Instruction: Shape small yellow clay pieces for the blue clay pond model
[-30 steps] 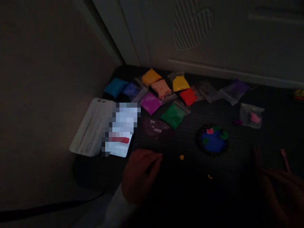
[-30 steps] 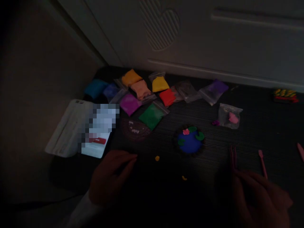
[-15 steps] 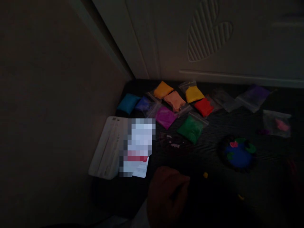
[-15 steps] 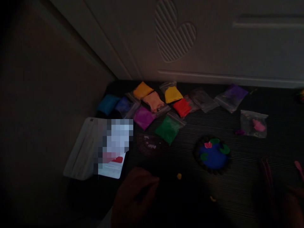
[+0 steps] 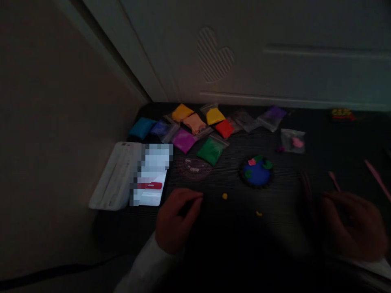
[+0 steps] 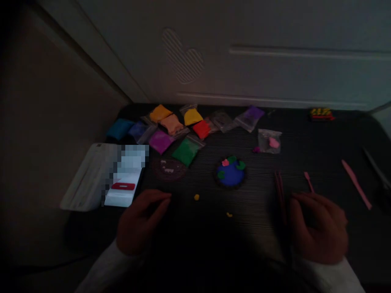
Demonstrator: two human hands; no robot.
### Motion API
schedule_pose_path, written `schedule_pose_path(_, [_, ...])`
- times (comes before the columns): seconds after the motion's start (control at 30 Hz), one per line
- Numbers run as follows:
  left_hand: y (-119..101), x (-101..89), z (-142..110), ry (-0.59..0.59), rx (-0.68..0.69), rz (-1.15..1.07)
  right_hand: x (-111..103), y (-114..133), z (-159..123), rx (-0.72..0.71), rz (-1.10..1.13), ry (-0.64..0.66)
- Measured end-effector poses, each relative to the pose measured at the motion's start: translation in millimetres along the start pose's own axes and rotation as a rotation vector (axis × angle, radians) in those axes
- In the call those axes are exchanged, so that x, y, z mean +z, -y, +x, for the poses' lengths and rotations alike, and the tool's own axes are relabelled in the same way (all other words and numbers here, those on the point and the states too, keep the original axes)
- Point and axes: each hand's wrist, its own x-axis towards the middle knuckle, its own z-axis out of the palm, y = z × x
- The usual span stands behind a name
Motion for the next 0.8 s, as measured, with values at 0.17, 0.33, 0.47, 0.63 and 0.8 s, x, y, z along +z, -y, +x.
schedule_pose_path(0.17, [1, 2.2, 3, -0.04, 0.046, 0.046, 11, -1, 0, -0.012, 0.024, -0.161])
schedule_pose_path(0.33, [-14, 4.8, 0, -0.104, 0.141, 0.071, 9, 11, -2, -0.032, 0.082, -0.218])
schedule_pose_path(0.47, [-37, 19.5, -7, -0.091, 0.264, 0.07, 2, 43, -11, -0.095, 0.162, -0.122])
schedule_pose_path(0.63, [-61, 50.0, -7, -0.037, 0.363, 0.029, 3, 82, -18, -0.156, 0.234, 0.116])
schedule_pose_path(0.8, [-64, 60.9, -5, 0.023, 0.335, -0.017, 11, 89, -13, -0.123, 0.251, 0.275])
